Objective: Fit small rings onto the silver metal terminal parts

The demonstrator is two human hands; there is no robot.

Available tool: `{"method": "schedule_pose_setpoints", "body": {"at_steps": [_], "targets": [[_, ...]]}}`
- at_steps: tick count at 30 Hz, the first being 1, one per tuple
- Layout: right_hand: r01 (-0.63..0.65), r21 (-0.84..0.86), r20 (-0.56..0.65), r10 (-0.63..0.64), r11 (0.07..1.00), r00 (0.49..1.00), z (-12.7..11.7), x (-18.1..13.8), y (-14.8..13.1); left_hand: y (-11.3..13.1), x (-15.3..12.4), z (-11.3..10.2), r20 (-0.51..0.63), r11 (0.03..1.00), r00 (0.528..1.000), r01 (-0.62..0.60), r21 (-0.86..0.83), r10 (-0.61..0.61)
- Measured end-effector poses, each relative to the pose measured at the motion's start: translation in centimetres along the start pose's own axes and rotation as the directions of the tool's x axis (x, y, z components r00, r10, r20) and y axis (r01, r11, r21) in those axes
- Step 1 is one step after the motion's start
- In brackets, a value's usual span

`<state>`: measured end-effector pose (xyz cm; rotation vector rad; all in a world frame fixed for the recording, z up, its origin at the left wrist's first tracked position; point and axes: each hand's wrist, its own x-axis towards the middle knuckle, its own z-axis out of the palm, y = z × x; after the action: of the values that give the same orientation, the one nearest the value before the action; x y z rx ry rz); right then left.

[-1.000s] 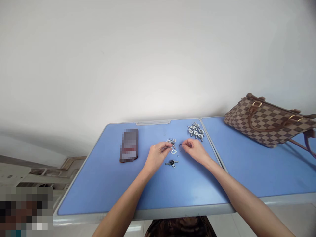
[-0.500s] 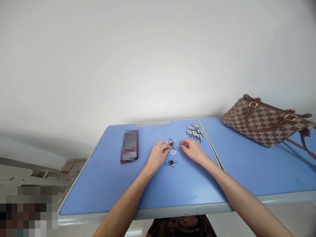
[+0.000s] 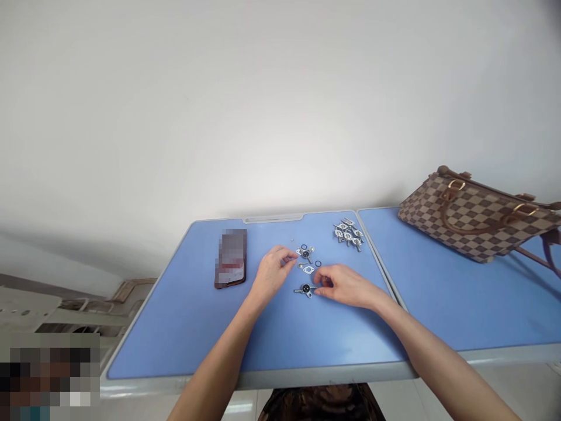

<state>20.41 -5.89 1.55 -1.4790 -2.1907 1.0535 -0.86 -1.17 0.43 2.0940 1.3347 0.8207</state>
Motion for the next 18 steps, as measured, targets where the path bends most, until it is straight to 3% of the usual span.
{"method": "schedule_pose_setpoints", "body": {"at_steps": [5,9,14,18], "targets": [[0.05,-0.116,-0.015,-0.052,0.992,0.999,1.0,0.3,-0.5,-0.1,-0.1,-0.2,0.011,1.0,1.0,-0.019,-0.019,0.02],[0.055,-0.159,-0.057,-0.064,0.986,0.996,0.4,0.4,-0.4,-0.2,-0.1,-0.3,0.033,1.0,0.999,0.0,-0.01,0.0],[-0.028,-0.042,-0.186,0.02,0.999,0.982,-2.4,0.0,1.4,-0.4,-0.2,0.0,0.102,0.998,0.994,0.042,0.055,-0.048],[-0.106,0.066,-0.317,0.122,0.992,0.941,-3.4,0.9,3.7,-0.4,-0.5,0.8,0.093,0.99,0.996,-0.017,0.14,0.004]]}}
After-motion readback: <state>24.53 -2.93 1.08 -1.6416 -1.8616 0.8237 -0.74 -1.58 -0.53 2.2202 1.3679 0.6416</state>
